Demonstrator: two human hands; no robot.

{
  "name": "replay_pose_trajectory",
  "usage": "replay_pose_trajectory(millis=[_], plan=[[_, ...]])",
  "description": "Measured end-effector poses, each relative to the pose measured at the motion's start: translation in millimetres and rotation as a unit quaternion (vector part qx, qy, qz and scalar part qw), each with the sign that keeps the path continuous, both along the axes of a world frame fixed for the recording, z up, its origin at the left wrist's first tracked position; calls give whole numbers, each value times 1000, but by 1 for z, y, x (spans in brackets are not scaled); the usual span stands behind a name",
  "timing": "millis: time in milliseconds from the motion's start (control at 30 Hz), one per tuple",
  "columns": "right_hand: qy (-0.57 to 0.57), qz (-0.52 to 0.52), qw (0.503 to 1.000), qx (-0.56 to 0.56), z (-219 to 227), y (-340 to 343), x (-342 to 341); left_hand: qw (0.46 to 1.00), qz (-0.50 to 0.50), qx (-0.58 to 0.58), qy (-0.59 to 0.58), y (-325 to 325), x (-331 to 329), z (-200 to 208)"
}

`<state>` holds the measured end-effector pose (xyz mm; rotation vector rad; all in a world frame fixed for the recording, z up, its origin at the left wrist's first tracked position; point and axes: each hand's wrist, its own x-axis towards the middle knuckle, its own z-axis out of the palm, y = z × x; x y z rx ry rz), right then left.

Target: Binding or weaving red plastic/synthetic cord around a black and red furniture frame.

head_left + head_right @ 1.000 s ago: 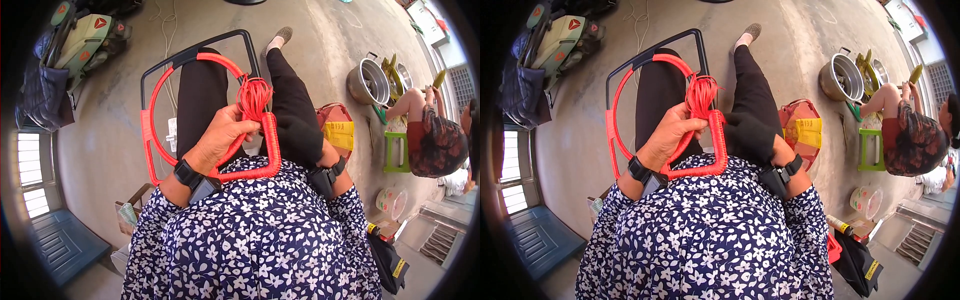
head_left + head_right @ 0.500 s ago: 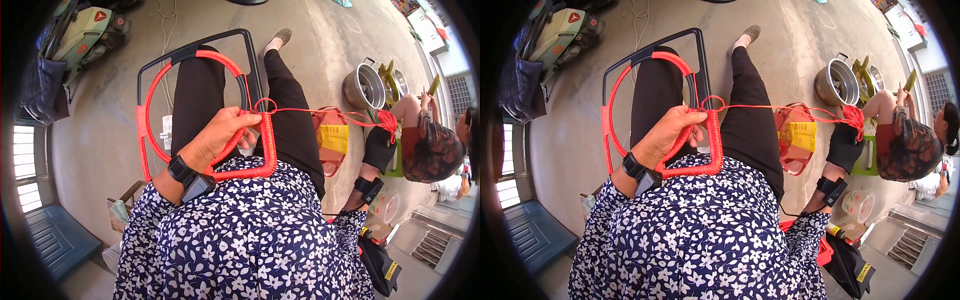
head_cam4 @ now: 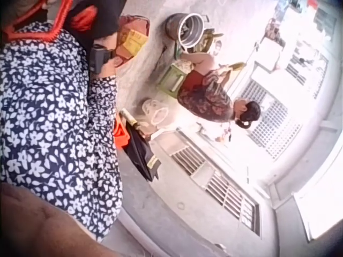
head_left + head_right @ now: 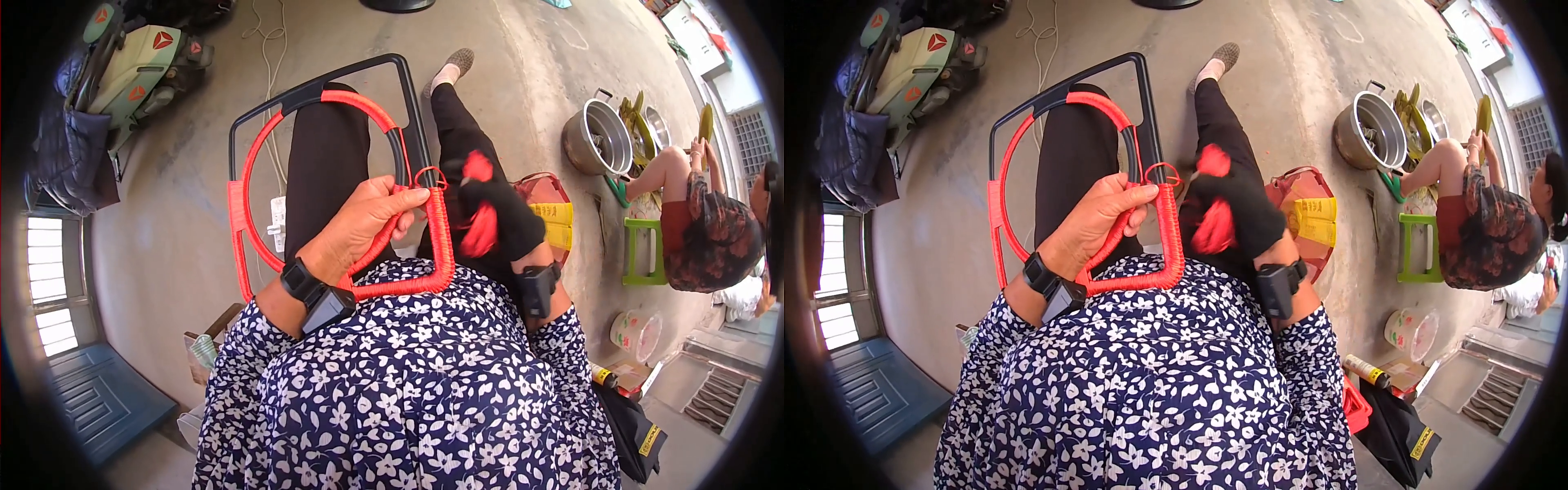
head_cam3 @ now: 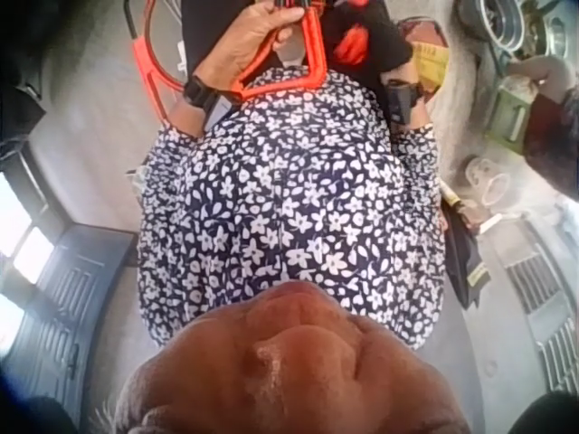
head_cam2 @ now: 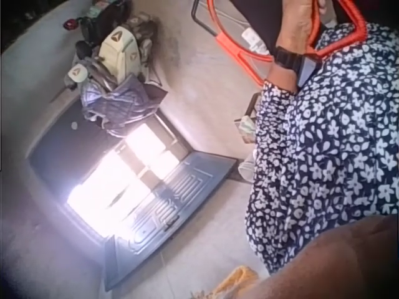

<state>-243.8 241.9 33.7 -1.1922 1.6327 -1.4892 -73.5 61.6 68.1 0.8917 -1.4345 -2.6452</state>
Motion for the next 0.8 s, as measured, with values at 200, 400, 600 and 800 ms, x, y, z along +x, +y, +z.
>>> replay_pose_trajectory(millis=[200,400,600,800], plan=[[-275,-91,945,152,29,-8,8,1000,1,-2,-15,1,2,1],[-495,-145,856,-40,49,-26,16,1000,-1,6,1,2,0,-3],[-573,121,805,-93,46,-35,25,998,-1,-61,-18,3,-2,-8],[-52,-288,956,33,10,23,-37,1000,18,15,7,4,-12,-15]])
